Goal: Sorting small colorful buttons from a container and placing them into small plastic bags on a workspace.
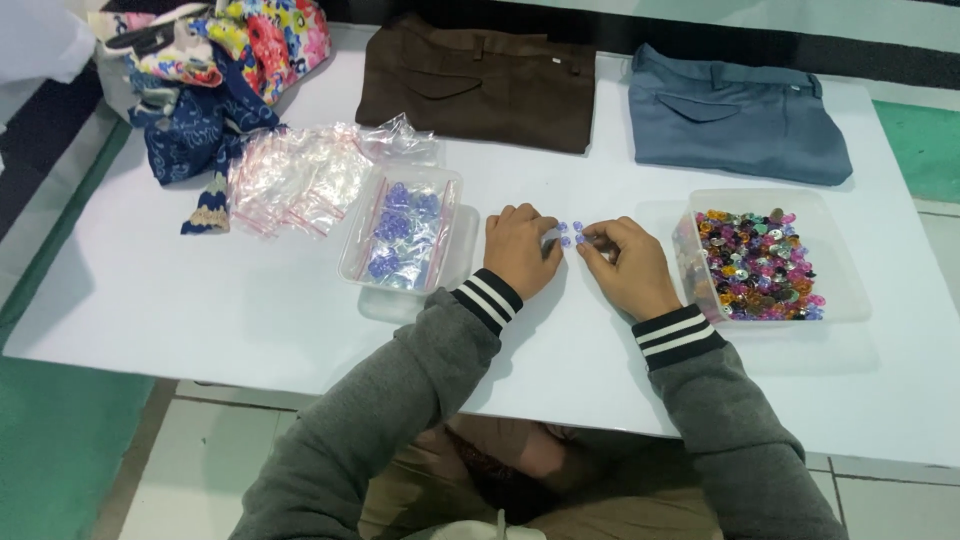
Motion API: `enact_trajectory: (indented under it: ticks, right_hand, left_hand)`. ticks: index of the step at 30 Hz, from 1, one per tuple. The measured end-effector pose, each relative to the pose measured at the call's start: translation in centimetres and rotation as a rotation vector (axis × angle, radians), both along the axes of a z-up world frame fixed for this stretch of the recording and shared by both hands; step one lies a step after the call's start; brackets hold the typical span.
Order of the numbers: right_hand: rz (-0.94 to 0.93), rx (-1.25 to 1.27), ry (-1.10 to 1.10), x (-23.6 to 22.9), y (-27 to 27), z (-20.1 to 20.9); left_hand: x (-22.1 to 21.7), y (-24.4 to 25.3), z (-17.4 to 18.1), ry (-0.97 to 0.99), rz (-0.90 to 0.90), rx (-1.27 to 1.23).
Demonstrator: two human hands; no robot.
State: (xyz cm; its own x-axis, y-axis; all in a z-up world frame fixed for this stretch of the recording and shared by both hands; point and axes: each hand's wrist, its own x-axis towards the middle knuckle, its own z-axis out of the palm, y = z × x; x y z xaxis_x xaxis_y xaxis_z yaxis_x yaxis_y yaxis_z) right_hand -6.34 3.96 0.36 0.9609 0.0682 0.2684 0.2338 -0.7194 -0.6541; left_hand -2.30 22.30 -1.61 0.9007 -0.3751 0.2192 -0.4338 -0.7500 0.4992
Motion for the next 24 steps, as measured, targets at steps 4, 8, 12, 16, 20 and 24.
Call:
enact_trajectory:
  ticks: [4, 8, 12, 16, 20, 24]
  right_hand:
    - [-0.017, -0.002, 0.050, 0.0, -0.1, 0.1]
    - [-0.032, -0.022, 0.072, 0.0, 0.0, 0.5]
    - [-0.030, -0.040, 0.107, -0.2, 0.0, 0.6]
    - [-0.011, -0.064, 0.097, -0.9, -0.1, 1.2]
    - [-0.079, -0.014, 0.070, -1.4, -0.5, -0.3]
    - [-0.010, -0.013, -0.043, -1.3, -1.1, -2.0]
  left_hand:
    - [0.1, -0.1, -0.2, 0.017, -0.003, 0.024]
    - [0.2, -0.2, 0.1, 0.019, -0.016, 0.038]
    - [0.2, -0.2, 0.0, -0.007, -0.004, 0.023]
    - [0.1, 0.0, 0.1, -0.015, 0.035, -0.080]
    - [-0.4, -0.2, -0.4, -0.129, -0.005, -0.339]
    - [-0.4, -1.0, -2.4, -0.284, -0.088, -0.436]
